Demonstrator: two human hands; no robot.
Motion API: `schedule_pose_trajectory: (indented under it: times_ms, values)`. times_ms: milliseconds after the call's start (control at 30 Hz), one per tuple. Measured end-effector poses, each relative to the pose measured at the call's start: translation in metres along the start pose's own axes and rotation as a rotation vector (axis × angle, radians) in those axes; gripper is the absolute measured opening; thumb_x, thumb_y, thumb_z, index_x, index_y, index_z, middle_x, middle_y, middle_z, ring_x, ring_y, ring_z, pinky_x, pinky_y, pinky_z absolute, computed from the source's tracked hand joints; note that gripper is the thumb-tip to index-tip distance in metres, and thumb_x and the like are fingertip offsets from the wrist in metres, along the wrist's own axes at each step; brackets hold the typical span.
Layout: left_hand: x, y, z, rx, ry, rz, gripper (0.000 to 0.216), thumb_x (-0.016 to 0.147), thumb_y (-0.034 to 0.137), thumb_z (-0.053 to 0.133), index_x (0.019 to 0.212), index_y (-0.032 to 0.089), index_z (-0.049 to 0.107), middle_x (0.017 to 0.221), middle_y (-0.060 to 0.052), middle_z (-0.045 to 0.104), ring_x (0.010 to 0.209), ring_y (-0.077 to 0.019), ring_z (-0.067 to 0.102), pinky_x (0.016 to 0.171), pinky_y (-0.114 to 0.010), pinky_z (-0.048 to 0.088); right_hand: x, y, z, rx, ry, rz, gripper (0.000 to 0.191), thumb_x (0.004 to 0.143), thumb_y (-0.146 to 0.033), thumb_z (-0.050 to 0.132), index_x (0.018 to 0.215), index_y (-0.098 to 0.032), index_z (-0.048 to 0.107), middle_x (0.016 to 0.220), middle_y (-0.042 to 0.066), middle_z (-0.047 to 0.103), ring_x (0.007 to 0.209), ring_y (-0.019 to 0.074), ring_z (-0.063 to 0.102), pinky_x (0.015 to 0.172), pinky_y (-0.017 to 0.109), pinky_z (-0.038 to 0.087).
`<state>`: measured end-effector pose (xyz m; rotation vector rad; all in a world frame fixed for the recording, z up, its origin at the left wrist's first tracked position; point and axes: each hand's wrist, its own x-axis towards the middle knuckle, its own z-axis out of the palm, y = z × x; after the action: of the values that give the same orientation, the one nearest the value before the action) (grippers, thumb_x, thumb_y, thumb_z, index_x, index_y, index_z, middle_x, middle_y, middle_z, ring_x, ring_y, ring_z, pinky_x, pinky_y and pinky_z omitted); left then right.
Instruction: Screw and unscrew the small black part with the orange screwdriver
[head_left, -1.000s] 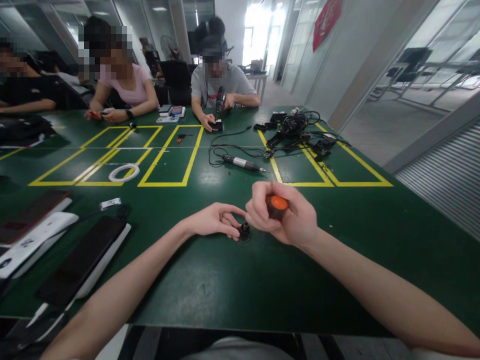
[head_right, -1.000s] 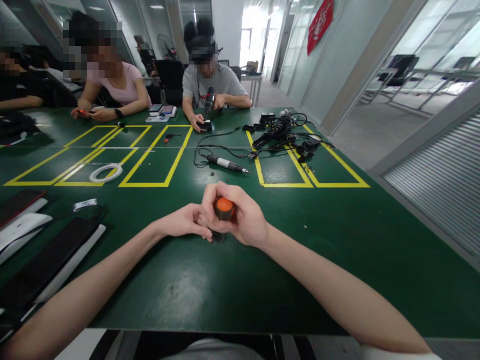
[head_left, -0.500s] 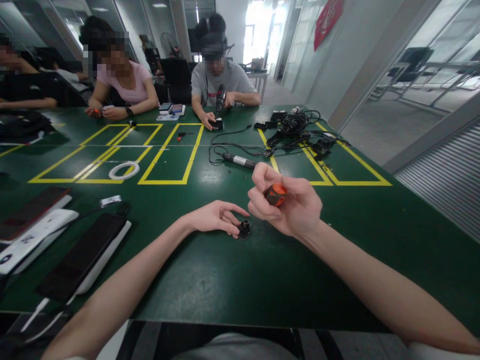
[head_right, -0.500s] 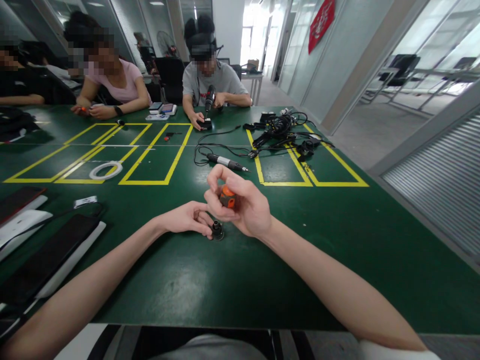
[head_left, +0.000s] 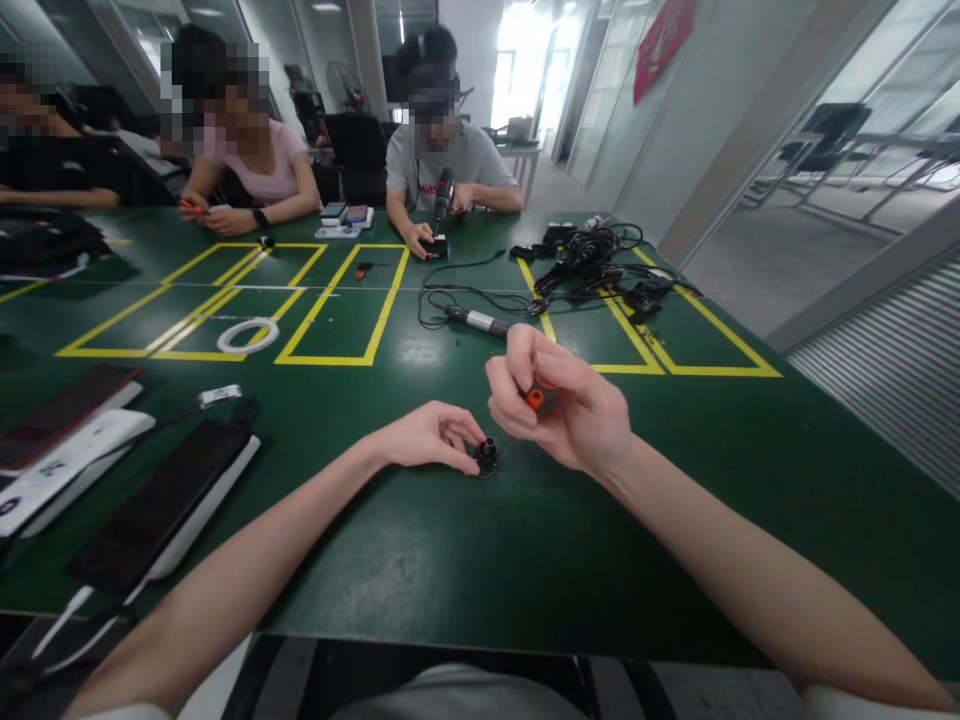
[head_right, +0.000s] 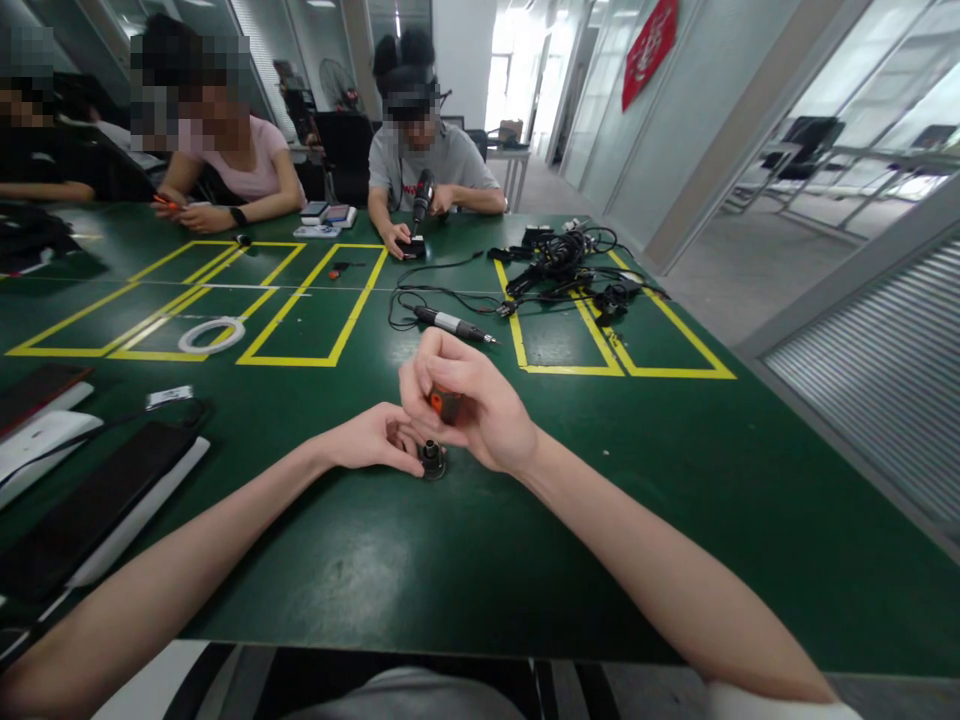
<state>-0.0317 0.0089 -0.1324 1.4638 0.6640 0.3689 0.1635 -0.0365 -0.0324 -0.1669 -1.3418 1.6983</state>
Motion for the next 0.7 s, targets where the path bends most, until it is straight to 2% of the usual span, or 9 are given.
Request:
schedule_pose_trajectory:
  times_ms: [133,200,300,367,433,567,633,700]
  values:
    - [-0.0013,0.0049,-0.0004,0.048,-0.021,-0.007,0.055,0.068,0.030,0.094,0.117,0.013,0.076,0.088,-0.005,0.079,0.069,-0.0104,0.070,0.066,-0.021,0.053,0.0001,-0.0019,-0.0002,-0.023,-0.013,0.035,0.052,0.103,-0.048,0.056,0.061,-0.018,0.050,0.055,-0.006,0.042,0.041,0.0052,0.027,0.040,0.020,0.023]
    - [-0.0011,0.0055,0.0008,0.046,-0.013,-0.010,0.062,0.065,0.030,0.096,0.122,0.015,0.074,0.096,-0.006,0.080,0.070,-0.0108,0.071,0.067,-0.022,0.054,-0.0007,-0.0019,-0.0006,-0.009,0.011,0.052,0.049,0.102,-0.053,0.055,0.068,-0.019,0.051,0.051,-0.009,0.036,0.039,0.0052,0.022,0.040,0.020,0.022]
    - [0.0000,0.0037,0.0026,0.040,0.018,0.002,0.058,0.063,0.029,0.096,0.115,0.014,0.075,0.101,-0.008,0.080,0.073,-0.0119,0.072,0.067,-0.023,0.055,-0.0015,-0.0014,-0.0016,0.002,0.038,0.025,0.037,0.097,-0.052,0.063,0.080,-0.021,0.050,0.051,-0.011,0.040,0.038,0.0058,0.021,0.040,0.019,0.024]
    - [0.0006,0.0026,0.0031,0.045,0.031,0.011,0.049,0.065,0.027,0.095,0.108,0.013,0.077,0.096,-0.007,0.080,0.071,-0.0113,0.071,0.065,-0.021,0.053,-0.0009,-0.0010,-0.0021,-0.018,0.029,0.008,0.035,0.097,-0.047,0.065,0.079,-0.021,0.051,0.054,-0.009,0.047,0.038,0.0063,0.027,0.040,0.020,0.025]
    - [0.0006,0.0027,0.0033,0.047,0.025,0.004,0.046,0.065,0.024,0.093,0.107,0.012,0.077,0.091,-0.006,0.080,0.067,-0.0107,0.070,0.063,-0.021,0.052,0.0001,-0.0007,-0.0019,-0.040,0.007,0.013,0.039,0.100,-0.046,0.062,0.073,-0.019,0.053,0.055,-0.006,0.048,0.039,0.0064,0.031,0.040,0.021,0.025]
    - [-0.0009,0.0058,0.0042,0.078,0.010,-0.012,0.045,0.069,0.023,0.091,0.110,0.011,0.077,0.074,-0.002,0.076,0.060,-0.0096,0.067,0.058,-0.019,0.049,0.0003,0.0000,-0.0003,-0.019,-0.025,0.047,0.055,0.106,-0.054,0.050,0.063,-0.018,0.052,0.048,-0.008,0.033,0.039,0.0061,0.024,0.041,0.021,0.022]
    - [-0.0013,0.0068,0.0048,0.095,0.013,-0.007,0.043,0.069,0.023,0.091,0.109,0.012,0.077,0.072,-0.001,0.075,0.058,-0.0082,0.065,0.057,-0.018,0.048,-0.0007,0.0002,0.0004,0.011,-0.029,0.031,0.049,0.103,-0.056,0.053,0.071,-0.019,0.053,0.047,-0.011,0.030,0.039,0.0061,0.019,0.041,0.020,0.022]
    - [-0.0008,0.0067,0.0051,0.067,0.021,0.005,0.044,0.067,0.023,0.092,0.108,0.013,0.077,0.080,-0.002,0.078,0.060,-0.0076,0.066,0.058,-0.017,0.049,-0.0014,0.0005,0.0006,0.025,-0.023,0.005,0.037,0.099,-0.051,0.062,0.080,-0.021,0.052,0.048,-0.012,0.035,0.039,0.0061,0.019,0.042,0.019,0.024]
